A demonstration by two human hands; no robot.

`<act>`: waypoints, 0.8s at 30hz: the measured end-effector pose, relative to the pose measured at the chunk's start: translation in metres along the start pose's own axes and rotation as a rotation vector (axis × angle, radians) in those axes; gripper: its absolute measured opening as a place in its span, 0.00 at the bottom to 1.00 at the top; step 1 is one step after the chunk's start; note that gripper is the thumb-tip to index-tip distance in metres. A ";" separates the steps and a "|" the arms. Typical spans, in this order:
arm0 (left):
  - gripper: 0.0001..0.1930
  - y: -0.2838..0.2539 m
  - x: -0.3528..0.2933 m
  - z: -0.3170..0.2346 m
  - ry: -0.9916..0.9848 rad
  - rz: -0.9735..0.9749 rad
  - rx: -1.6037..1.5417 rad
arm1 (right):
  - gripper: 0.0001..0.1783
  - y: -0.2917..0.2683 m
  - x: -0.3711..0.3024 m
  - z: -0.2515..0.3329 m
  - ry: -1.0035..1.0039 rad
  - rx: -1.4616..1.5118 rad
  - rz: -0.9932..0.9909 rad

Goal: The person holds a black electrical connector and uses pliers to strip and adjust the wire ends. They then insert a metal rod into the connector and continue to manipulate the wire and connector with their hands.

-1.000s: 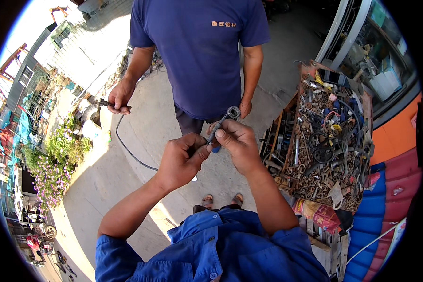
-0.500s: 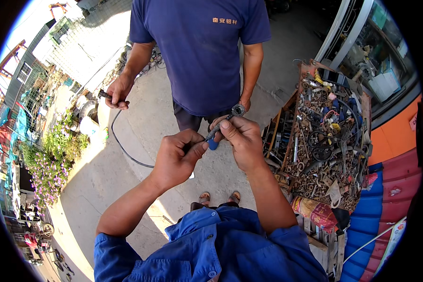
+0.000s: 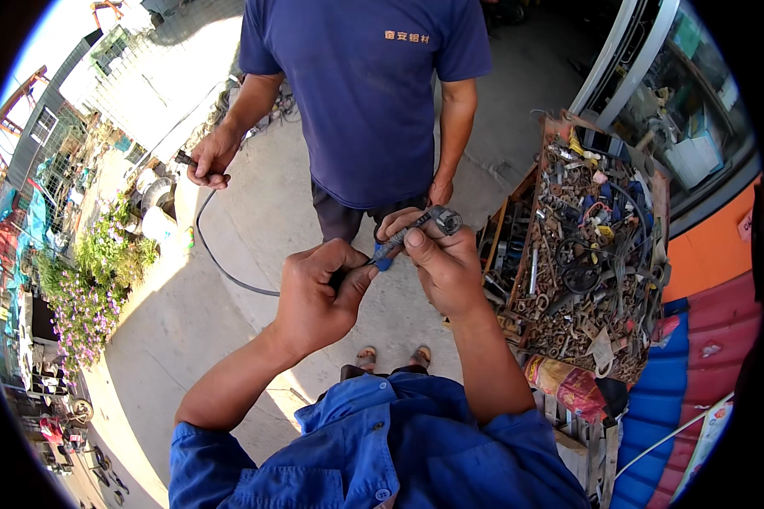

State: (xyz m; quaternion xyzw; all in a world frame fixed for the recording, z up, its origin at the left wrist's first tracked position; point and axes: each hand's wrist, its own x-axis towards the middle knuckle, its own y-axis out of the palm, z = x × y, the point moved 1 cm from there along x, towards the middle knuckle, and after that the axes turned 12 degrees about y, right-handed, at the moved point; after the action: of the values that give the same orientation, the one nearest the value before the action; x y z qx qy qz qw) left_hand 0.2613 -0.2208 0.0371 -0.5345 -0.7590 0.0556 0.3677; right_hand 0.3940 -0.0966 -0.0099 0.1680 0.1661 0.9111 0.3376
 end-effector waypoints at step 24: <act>0.09 -0.013 0.015 -0.001 -0.258 0.040 -0.483 | 0.08 0.020 0.002 0.022 -0.074 -0.132 -0.065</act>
State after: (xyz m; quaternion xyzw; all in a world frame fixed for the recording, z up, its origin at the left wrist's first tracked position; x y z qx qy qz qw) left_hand 0.2497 -0.2137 0.0520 -0.6100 -0.7802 -0.0524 0.1286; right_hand 0.3905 -0.1054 0.0182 0.1732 0.0983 0.9019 0.3833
